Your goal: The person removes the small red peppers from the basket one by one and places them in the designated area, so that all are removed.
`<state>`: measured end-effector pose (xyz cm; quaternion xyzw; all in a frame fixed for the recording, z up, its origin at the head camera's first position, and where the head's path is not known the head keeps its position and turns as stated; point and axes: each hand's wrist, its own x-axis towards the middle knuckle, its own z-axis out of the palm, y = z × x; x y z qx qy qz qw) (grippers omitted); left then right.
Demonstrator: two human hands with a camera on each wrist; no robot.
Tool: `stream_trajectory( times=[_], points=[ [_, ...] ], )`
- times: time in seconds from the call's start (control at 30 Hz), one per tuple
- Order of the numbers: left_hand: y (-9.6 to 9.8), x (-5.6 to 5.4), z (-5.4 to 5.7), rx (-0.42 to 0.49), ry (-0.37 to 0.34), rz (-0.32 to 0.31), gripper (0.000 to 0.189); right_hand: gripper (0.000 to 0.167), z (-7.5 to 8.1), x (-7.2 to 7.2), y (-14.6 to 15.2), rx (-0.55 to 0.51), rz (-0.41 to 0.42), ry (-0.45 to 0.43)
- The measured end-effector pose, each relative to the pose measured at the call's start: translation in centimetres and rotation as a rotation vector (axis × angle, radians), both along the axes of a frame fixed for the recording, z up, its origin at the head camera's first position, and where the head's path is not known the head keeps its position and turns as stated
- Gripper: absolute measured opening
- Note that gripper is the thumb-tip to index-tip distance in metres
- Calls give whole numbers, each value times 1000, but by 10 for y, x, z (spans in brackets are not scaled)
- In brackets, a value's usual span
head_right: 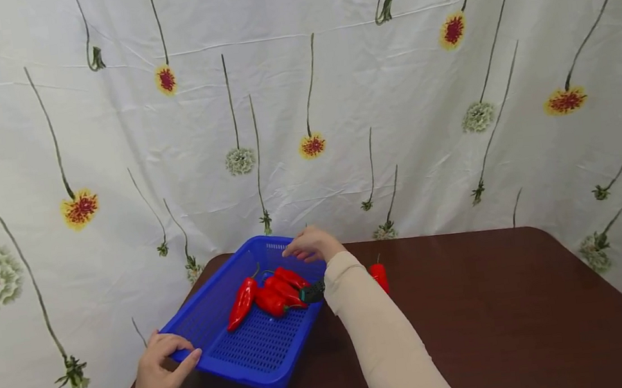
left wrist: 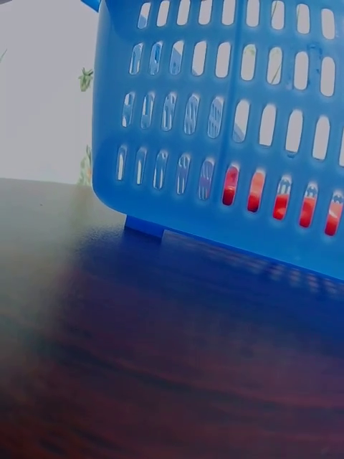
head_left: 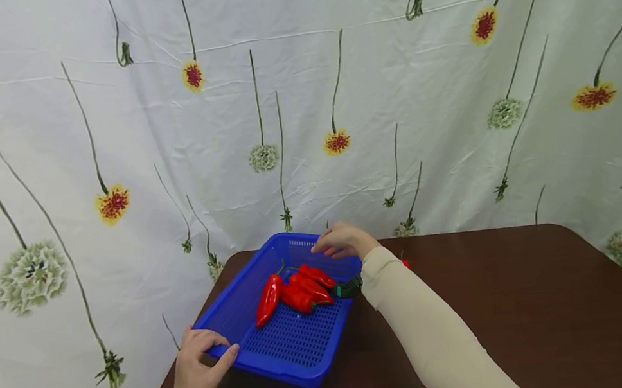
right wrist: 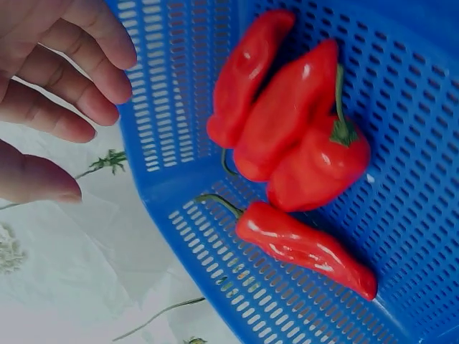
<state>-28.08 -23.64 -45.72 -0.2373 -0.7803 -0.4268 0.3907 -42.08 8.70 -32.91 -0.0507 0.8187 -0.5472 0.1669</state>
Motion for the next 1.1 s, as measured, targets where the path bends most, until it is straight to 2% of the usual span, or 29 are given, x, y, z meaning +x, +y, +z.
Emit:
stream_trajectory(
  times=[0.17,0.5,0.57,0.77,0.93,1.1],
  points=[
    [-1,-1,-1,3,12,-20,35,45,-10,-5,-7,-4,-54,-5],
    [-1,-1,-1,8,-4,-5,35,12,-28,-11,-18,41,-117,12],
    [-1,0,-1,11,-8,-3,35,9,-31,-12,-20,60,-128,17],
    [-2,2,-2,32,-9,-7,36,19,-41,-15,-23,124,-146,20],
    [-2,2,-3,36,13,-12,37,21,-45,-16,-25,134,-160,17],
    [-2,0,-1,26,2,-9,37,23,-46,-14,-24,122,-180,4]
  ],
)
